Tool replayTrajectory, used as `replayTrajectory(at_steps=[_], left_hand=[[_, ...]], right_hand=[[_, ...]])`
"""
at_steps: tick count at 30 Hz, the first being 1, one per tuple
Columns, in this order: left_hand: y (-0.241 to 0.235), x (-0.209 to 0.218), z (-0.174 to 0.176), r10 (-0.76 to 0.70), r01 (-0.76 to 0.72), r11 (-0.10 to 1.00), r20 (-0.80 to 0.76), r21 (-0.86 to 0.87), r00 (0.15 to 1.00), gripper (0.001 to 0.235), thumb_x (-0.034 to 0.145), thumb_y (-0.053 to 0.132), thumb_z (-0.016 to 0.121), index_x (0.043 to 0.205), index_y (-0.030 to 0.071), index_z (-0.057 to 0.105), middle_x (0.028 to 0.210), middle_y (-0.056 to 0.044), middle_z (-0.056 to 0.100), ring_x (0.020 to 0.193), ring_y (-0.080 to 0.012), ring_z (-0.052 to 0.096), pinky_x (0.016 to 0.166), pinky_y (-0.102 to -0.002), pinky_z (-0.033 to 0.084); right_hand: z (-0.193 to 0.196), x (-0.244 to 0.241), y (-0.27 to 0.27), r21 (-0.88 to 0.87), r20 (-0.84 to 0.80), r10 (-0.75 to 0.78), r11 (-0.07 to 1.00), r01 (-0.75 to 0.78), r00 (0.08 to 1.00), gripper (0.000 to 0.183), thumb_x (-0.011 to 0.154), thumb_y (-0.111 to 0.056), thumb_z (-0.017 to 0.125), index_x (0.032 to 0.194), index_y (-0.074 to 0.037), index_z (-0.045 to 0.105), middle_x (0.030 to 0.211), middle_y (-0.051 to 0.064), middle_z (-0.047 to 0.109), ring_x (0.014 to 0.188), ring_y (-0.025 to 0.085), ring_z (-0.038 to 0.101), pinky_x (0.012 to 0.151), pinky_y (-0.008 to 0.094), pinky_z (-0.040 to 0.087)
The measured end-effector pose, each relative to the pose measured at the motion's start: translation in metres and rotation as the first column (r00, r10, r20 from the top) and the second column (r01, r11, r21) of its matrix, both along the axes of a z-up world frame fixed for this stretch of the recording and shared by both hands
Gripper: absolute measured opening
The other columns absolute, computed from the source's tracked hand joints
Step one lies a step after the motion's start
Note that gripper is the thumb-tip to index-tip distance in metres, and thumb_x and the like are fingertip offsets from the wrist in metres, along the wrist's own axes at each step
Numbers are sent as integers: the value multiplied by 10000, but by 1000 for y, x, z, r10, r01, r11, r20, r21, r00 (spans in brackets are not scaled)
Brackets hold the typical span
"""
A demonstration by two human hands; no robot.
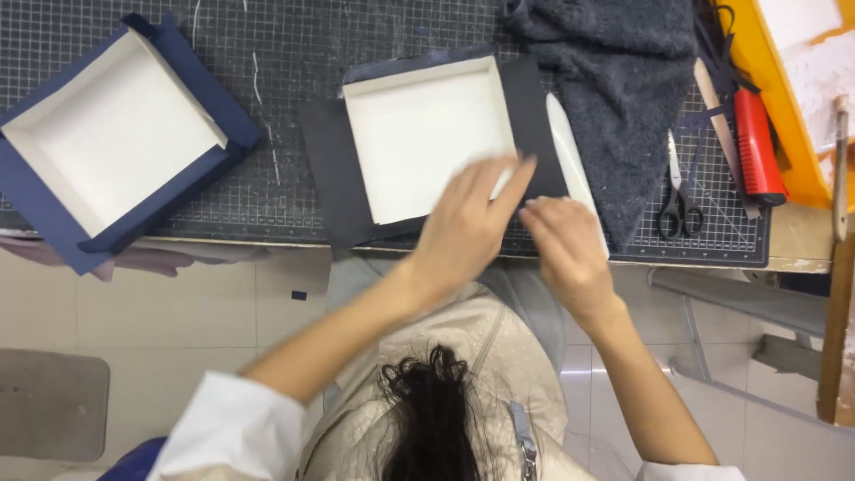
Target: Assembling and covering gift boxes with decorative paper using glue, a brush, and a bone folder.
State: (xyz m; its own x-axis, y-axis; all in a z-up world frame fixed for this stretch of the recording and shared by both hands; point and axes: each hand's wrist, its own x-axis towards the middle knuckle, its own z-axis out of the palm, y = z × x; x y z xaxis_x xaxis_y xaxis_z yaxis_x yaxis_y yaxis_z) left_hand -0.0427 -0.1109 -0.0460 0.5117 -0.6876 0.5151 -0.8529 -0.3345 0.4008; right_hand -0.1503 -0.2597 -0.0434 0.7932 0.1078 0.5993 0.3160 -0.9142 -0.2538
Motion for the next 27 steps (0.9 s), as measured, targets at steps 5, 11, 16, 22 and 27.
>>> replayTrajectory(at_steps=[5, 11, 16, 22, 27], left_hand=[[34, -39, -36, 125, -112, 985, 98, -133, 987, 307, 1013, -41, 488, 1288, -10, 619, 1106, -160, 579, 1077, -304, 608, 973, -405, 519], [25, -33, -44, 180, -134, 954, 155, -267, 971, 130, 974, 21, 631, 1058, 59, 723, 926, -64, 619, 885, -187, 622, 810, -322, 569], [18, -29, -49, 223, -194, 960, 134, -201, 966, 62, 937, 0, 632, 956, 33, 681, 771, -61, 537, 748, -186, 581, 692, -279, 553], [12, -30, -71, 228, -214, 972, 162, -102, 960, 49, 923, 6, 618, 945, 3, 662, 760, -84, 539, 744, -202, 586, 679, -280, 541], [36, -25, -61, 194, -176, 977, 153, -124, 969, 58, 952, 26, 597, 948, 34, 654, 771, -60, 541, 760, -182, 580, 689, -266, 537]], right_hand=[[-10, 13, 16, -132, 83, 151, 981, -139, 985, 228, 1026, -12, 548, 1143, 7, 742, 1124, 166, 740, 1038, 314, 718, 972, 454, 537], [-11, 24, 17, -233, 189, 98, 971, -52, 977, 147, 989, 21, 637, 1021, -4, 778, 913, 108, 779, 870, 230, 751, 1003, 411, 562], [-3, 31, 14, -266, 94, 139, 958, -110, 986, 103, 989, 11, 649, 990, 6, 752, 829, 121, 742, 794, 234, 740, 1012, 430, 569], [-14, 36, -4, -274, -89, 198, 937, -215, 976, 134, 988, 2, 600, 1015, 9, 731, 803, 120, 721, 800, 232, 734, 1092, 432, 529], [-15, 40, -5, -273, -145, 235, 924, -267, 961, 146, 994, 6, 571, 1012, 11, 716, 806, 125, 711, 813, 247, 731, 1113, 447, 510]])
